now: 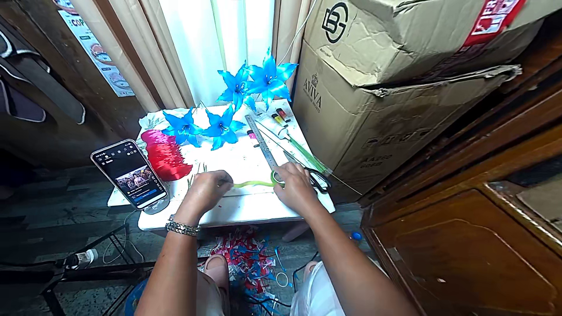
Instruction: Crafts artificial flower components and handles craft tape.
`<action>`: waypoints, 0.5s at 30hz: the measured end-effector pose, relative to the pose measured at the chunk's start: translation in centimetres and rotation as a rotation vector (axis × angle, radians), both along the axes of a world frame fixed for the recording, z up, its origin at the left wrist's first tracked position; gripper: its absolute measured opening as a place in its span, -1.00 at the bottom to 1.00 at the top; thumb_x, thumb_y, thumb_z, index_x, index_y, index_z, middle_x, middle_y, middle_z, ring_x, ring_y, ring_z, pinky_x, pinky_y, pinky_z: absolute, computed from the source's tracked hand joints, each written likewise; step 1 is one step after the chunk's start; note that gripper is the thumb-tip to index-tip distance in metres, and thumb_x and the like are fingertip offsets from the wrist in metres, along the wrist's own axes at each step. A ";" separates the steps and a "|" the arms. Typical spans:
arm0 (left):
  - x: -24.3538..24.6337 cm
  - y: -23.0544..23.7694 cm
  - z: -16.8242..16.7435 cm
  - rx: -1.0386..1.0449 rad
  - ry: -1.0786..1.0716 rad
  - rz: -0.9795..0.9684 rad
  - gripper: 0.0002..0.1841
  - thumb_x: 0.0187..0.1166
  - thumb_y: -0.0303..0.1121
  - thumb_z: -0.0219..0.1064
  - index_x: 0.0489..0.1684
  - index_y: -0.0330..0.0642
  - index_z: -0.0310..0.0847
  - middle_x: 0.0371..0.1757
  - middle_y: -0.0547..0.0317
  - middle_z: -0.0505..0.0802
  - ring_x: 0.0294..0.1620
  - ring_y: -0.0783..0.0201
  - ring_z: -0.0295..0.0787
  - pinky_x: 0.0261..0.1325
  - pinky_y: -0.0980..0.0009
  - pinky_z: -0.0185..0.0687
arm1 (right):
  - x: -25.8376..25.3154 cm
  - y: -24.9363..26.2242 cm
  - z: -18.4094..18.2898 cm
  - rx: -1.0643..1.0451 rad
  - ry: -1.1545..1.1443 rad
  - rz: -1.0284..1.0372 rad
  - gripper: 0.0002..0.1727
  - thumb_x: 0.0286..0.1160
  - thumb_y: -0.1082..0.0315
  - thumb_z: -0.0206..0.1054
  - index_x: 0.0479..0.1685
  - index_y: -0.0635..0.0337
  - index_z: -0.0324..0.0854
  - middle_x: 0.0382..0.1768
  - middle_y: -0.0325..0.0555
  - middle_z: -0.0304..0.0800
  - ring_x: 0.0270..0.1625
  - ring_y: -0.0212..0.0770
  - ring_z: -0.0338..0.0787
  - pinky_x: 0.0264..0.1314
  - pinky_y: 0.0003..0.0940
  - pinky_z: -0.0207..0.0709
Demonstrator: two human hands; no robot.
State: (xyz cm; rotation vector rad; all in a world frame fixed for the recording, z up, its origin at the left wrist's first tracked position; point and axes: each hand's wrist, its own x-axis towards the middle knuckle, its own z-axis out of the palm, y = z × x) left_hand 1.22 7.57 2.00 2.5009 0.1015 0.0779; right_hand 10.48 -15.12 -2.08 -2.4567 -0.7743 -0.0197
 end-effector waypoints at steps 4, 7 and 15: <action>0.5 -2.8 -0.4 -0.091 -0.042 -0.237 -0.89 0.58 -0.45 0.43 -0.14 -0.27 0.86 -0.07 0.01 0.89 -0.01 0.17 0.83 0.22 0.10 0.68 | -1.8 1.9 -0.5 0.497 0.214 0.335 -0.43 0.50 0.43 0.27 0.56 0.37 0.48 0.19 0.13 0.78 0.23 -0.14 0.79 0.35 -0.19 0.64; 0.8 -3.3 -0.4 -0.128 0.012 -0.203 -0.91 0.60 -0.47 0.41 -0.12 -0.28 0.82 -0.15 0.04 0.89 -0.10 0.23 0.83 0.14 0.16 0.69 | -2.3 2.4 -0.7 0.511 0.398 0.308 -0.73 0.63 0.38 0.23 0.17 0.34 0.65 -0.30 -0.18 0.73 -0.31 -0.50 0.65 -0.14 -0.53 0.56; 1.5 -1.4 -1.2 -0.380 0.121 -0.142 -0.93 0.60 -0.54 0.38 -0.09 -0.32 0.68 -0.28 0.14 0.85 -0.27 0.40 0.81 -0.01 0.40 0.75 | -1.8 1.8 -0.7 0.410 0.517 0.230 -0.83 0.64 0.33 0.38 -0.20 0.29 0.70 -0.53 -0.33 0.53 -0.49 -0.56 0.42 -0.33 -0.62 0.33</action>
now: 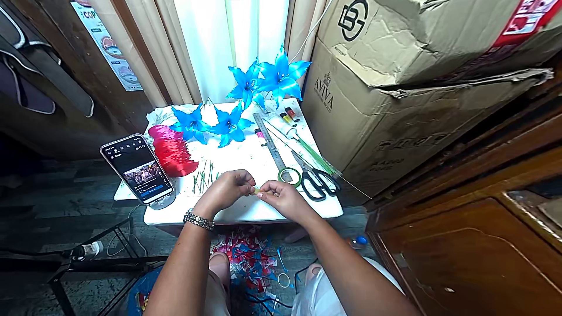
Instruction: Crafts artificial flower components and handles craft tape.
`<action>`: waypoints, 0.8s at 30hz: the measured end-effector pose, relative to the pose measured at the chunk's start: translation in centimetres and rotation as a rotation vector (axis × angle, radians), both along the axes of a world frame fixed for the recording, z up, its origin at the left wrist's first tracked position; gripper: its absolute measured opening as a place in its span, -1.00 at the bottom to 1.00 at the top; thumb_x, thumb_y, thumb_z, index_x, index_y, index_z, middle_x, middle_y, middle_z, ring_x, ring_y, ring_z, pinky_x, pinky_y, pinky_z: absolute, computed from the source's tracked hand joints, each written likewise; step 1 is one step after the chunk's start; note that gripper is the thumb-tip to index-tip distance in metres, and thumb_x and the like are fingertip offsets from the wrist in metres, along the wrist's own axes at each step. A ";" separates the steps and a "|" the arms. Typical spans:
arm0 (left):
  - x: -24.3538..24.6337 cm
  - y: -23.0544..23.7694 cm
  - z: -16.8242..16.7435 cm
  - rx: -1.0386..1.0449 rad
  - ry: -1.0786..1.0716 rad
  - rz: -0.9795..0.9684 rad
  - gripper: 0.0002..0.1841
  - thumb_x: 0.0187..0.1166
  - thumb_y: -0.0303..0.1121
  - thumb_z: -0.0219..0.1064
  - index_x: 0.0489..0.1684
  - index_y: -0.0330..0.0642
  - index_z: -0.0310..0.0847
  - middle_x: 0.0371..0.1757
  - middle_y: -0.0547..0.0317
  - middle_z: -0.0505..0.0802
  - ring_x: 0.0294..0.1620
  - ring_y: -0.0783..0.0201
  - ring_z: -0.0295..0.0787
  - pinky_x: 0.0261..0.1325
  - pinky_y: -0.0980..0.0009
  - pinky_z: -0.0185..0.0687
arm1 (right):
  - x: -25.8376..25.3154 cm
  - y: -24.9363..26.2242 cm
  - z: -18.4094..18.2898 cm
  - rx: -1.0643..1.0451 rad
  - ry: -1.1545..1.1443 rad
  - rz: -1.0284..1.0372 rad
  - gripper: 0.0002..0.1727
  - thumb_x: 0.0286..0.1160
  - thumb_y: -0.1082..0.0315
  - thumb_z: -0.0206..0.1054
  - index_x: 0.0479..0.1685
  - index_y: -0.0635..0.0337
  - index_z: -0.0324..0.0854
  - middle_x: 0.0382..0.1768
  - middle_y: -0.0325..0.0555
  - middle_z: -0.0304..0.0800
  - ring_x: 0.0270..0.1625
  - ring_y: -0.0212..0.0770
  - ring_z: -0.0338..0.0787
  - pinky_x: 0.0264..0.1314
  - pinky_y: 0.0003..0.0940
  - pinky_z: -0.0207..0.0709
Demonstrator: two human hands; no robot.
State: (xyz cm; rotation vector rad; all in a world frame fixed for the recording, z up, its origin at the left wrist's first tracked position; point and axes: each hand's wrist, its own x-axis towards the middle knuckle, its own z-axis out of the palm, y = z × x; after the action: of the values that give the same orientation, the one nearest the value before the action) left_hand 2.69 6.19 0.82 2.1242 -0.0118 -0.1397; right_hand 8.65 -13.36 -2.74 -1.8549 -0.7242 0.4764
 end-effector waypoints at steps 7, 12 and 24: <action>0.3 0.7 -0.7 -0.132 -0.092 0.062 -0.92 0.52 -0.59 0.43 -0.16 -0.30 0.67 -0.40 0.22 0.83 -0.37 0.46 0.77 -0.13 0.49 0.72 | 0.3 0.0 -0.1 0.078 0.040 -0.103 -0.84 0.62 0.39 0.40 -0.31 0.28 0.73 -0.68 -0.38 0.46 -0.61 -0.57 0.34 -0.46 -0.63 0.27; 0.9 1.0 -1.8 -0.196 -0.182 0.115 -0.88 0.50 -0.62 0.40 -0.12 -0.25 0.67 -0.39 0.28 0.82 -0.40 0.50 0.74 -0.19 0.52 0.70 | 0.6 -0.2 0.1 0.122 0.225 -0.091 -0.84 0.68 0.41 0.33 -0.27 0.28 0.69 -0.64 -0.34 0.52 -0.59 -0.55 0.45 -0.45 -0.66 0.36; -0.1 -1.1 0.0 -0.240 -0.313 -0.003 -0.79 0.37 -0.65 0.47 -0.12 -0.19 0.74 -0.33 0.36 0.86 -0.27 0.51 0.77 -0.06 0.53 0.72 | 1.1 -1.5 0.3 0.385 0.292 0.088 -0.74 0.56 0.50 0.25 0.17 0.35 0.62 -0.01 -0.09 0.78 0.03 -0.36 0.77 0.19 -0.38 0.66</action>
State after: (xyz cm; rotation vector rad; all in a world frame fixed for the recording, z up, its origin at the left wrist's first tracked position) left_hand 2.63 5.05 0.84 1.8868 -0.2064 0.1860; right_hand 9.78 -14.84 -2.41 -1.3650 -0.6483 0.6040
